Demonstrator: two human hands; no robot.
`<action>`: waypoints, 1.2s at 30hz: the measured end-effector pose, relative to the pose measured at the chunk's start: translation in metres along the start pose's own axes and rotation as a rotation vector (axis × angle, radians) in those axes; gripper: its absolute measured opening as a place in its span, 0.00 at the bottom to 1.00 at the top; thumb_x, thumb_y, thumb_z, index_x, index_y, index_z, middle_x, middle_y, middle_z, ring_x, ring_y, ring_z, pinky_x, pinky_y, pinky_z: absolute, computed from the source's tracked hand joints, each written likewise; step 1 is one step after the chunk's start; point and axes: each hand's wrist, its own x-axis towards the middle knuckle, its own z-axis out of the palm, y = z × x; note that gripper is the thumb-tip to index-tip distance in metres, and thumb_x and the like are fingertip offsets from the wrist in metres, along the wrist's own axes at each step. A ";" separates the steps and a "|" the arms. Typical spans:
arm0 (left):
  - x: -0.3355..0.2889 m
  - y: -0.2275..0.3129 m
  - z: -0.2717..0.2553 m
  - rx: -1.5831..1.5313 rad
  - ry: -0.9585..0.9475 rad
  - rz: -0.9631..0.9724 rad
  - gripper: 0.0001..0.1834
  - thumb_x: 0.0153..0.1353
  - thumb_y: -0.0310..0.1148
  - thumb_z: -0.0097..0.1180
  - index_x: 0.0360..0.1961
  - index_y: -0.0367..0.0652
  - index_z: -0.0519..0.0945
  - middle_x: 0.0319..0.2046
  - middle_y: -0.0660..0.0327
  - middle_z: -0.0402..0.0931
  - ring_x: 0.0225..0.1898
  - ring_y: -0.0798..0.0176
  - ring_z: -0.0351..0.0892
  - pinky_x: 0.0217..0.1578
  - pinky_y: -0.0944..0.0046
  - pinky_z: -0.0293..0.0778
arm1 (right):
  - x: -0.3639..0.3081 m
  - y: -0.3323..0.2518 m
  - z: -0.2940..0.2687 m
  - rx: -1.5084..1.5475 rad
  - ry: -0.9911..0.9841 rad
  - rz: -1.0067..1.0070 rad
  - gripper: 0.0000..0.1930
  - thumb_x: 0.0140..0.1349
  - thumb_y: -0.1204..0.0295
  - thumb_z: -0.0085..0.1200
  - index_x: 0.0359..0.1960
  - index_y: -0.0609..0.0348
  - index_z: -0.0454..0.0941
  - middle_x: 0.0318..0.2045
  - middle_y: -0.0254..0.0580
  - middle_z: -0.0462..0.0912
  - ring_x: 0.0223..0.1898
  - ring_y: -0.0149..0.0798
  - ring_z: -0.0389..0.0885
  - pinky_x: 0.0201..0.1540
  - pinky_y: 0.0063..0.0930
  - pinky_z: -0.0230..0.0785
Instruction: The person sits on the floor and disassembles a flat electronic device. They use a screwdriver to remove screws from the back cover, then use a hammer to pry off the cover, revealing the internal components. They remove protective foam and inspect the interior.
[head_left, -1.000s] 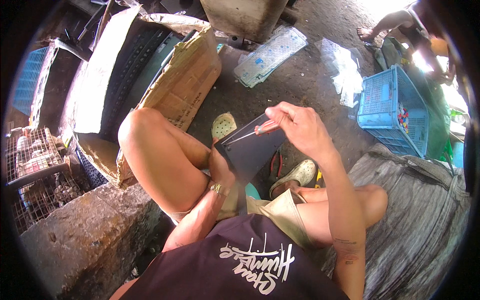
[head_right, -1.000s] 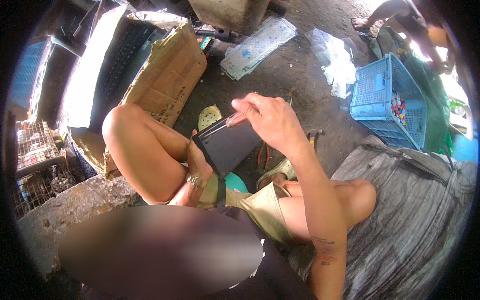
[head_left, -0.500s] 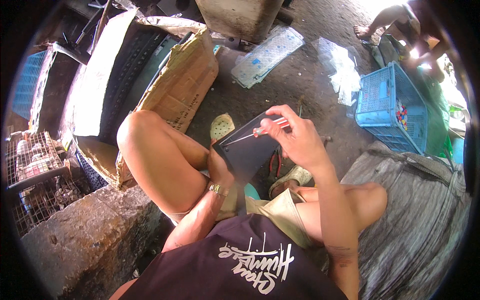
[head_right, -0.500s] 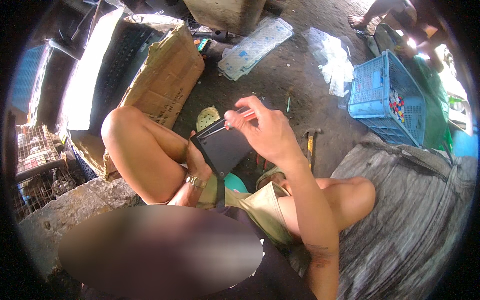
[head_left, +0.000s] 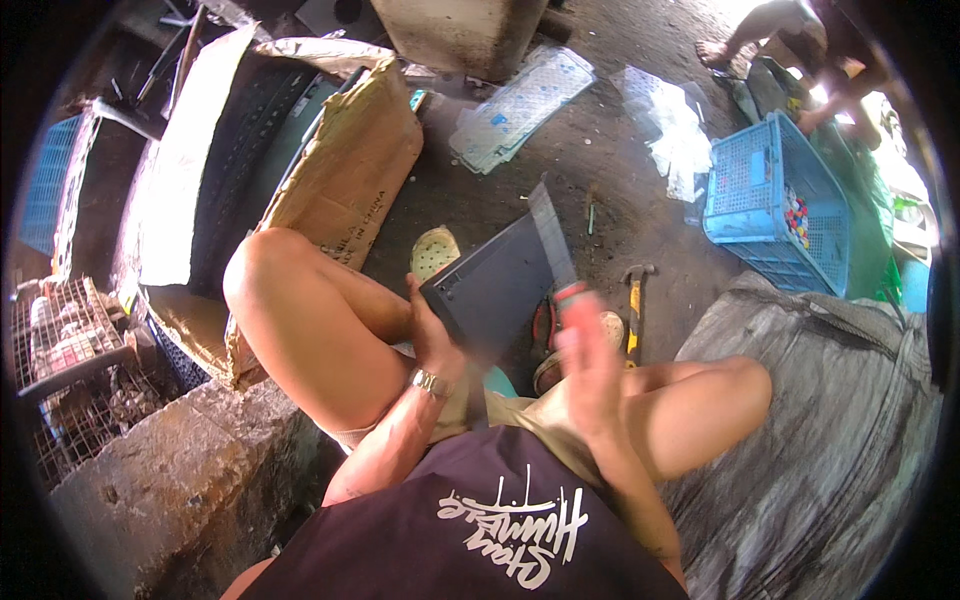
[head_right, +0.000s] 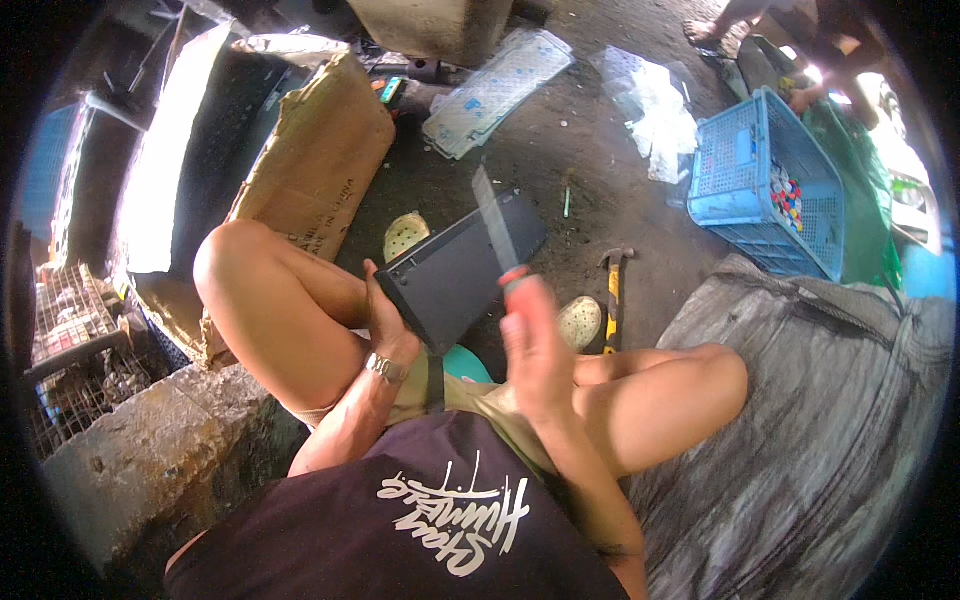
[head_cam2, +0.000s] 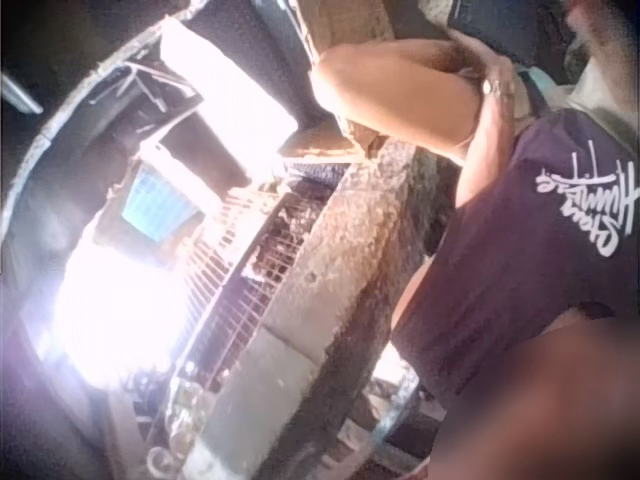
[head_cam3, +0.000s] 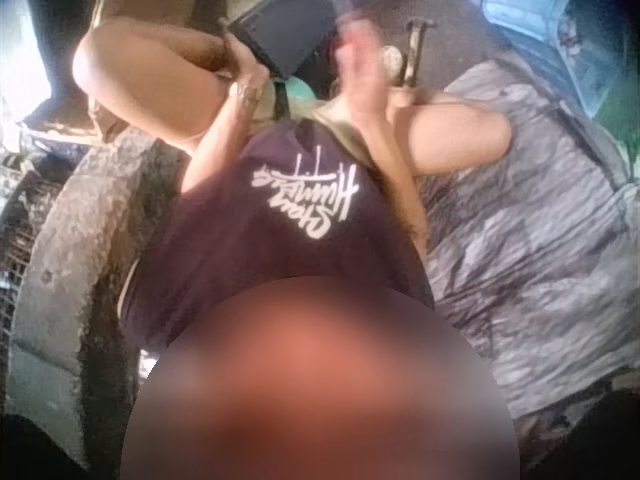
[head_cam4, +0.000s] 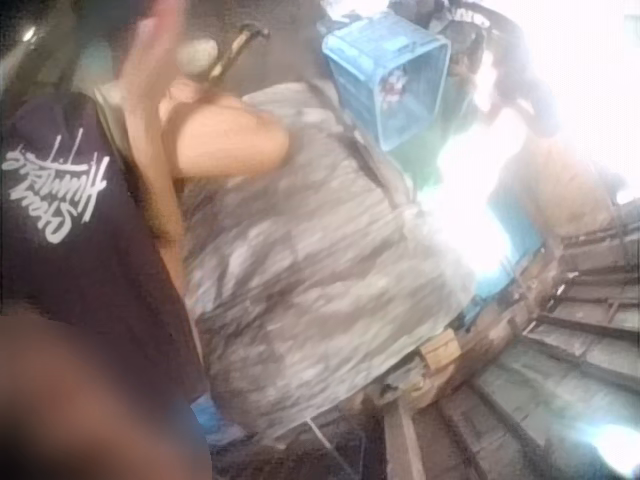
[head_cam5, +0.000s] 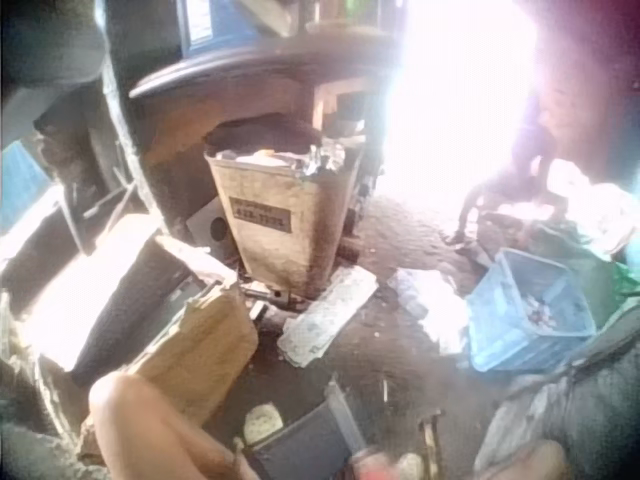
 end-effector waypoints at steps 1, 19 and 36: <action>-0.001 0.000 0.002 0.011 0.000 -0.011 0.34 0.72 0.64 0.39 0.55 0.43 0.78 0.48 0.61 0.80 0.47 0.63 0.79 0.51 0.62 0.75 | -0.012 0.007 -0.003 -0.170 -0.383 0.256 0.22 0.71 0.70 0.53 0.64 0.64 0.69 0.51 0.55 0.83 0.51 0.46 0.84 0.54 0.37 0.75; -0.019 -0.004 0.008 0.078 -0.095 -0.025 0.36 0.66 0.59 0.55 0.60 0.37 0.73 0.55 0.54 0.77 0.54 0.56 0.78 0.57 0.57 0.75 | -0.026 -0.036 -0.069 0.012 -0.288 0.245 0.08 0.67 0.77 0.58 0.44 0.67 0.82 0.36 0.44 0.87 0.38 0.32 0.84 0.42 0.24 0.75; -0.027 0.000 0.012 0.069 -0.168 0.003 0.35 0.67 0.56 0.55 0.60 0.35 0.72 0.56 0.51 0.77 0.54 0.54 0.79 0.57 0.55 0.75 | 0.036 -0.032 -0.063 -0.101 -0.507 0.157 0.09 0.67 0.71 0.56 0.44 0.61 0.81 0.33 0.46 0.88 0.31 0.46 0.86 0.34 0.37 0.76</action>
